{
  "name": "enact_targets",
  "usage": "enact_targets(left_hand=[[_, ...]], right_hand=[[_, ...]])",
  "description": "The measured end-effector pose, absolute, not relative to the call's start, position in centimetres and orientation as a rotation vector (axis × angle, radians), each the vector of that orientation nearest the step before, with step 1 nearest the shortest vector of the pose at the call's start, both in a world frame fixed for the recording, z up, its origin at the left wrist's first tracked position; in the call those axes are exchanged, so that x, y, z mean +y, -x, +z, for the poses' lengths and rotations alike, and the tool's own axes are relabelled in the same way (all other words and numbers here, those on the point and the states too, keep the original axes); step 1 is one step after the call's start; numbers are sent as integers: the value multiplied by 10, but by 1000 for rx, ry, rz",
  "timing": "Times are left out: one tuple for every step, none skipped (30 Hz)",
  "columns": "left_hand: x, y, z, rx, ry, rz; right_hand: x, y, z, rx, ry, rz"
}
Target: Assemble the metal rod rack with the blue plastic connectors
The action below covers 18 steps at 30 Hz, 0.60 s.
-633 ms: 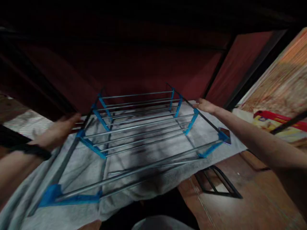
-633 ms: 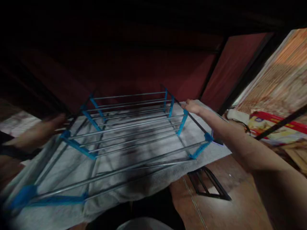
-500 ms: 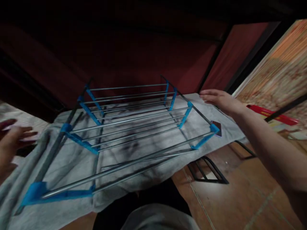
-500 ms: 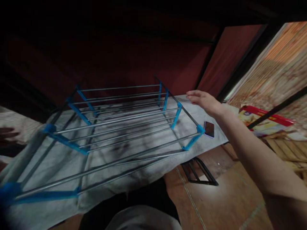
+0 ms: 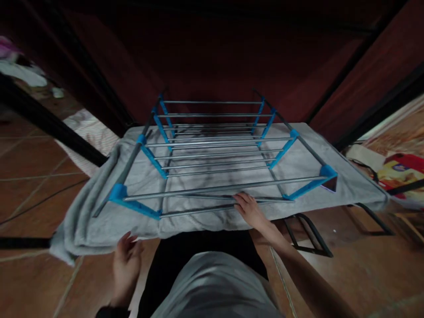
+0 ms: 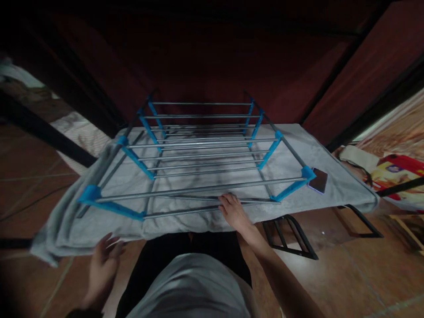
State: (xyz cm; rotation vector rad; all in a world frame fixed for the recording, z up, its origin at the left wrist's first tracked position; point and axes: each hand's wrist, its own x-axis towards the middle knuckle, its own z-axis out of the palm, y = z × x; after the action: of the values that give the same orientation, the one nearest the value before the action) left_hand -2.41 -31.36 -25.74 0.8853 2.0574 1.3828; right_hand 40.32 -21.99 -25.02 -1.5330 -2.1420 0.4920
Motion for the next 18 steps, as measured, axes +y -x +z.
enact_targets(left_hand=[[-311, 18, -266, 2008, -942, 1362], [-306, 11, -272, 1974, -1009, 1345], [-301, 6, -278, 1953, -1079, 1331], [-296, 1, -282, 1951, -1136, 1321], [-292, -3, -286, 1958, -1178, 1314], [-289, -6, -288, 1971, -1213, 1310], [-286, -8, -289, 1988, -1239, 1307], [-284, -9, -290, 2005, -1260, 1304], [-282, -9, -290, 2022, -1275, 1299], [-280, -8, -290, 2036, -1283, 1291], [-279, -7, -289, 2044, -1287, 1280], [-278, -5, -289, 2046, -1287, 1270], [-278, -3, -289, 2042, -1285, 1262], [-278, -2, -288, 2033, -1283, 1257], [-280, -1, -287, 2024, -1279, 1254], [-281, 0, -286, 2017, -1272, 1251], [-283, 1, -285, 2012, -1259, 1247], [-284, 3, -284, 2015, -1243, 1239]], right_hand=[[-211, -395, -258, -2231, 1550, 413], [-203, -389, -263, -2297, 1567, 356], [-197, -386, -267, -2339, 1583, 318], [-193, -385, -270, -2364, 1595, 294], [-189, -387, -272, -2380, 1600, 274], [-186, -389, -272, -2395, 1593, 252], [-183, -392, -272, -2414, 1569, 225], [-181, -395, -272, -2435, 1533, 194], [-180, -398, -270, -2453, 1492, 162], [-179, -400, -268, -2463, 1452, 132], [-180, -402, -266, -2467, 1417, 110], [-182, -402, -262, -2467, 1389, 98], [-185, -402, -259, -2462, 1368, 91], [-190, -401, -255, -2457, 1357, 87], [-196, -399, -250, -2453, 1356, 79], [-203, -397, -245, -2451, 1366, 68], [-210, -394, -240, -2450, 1383, 54], [-215, -390, -235, -2452, 1404, 38]])
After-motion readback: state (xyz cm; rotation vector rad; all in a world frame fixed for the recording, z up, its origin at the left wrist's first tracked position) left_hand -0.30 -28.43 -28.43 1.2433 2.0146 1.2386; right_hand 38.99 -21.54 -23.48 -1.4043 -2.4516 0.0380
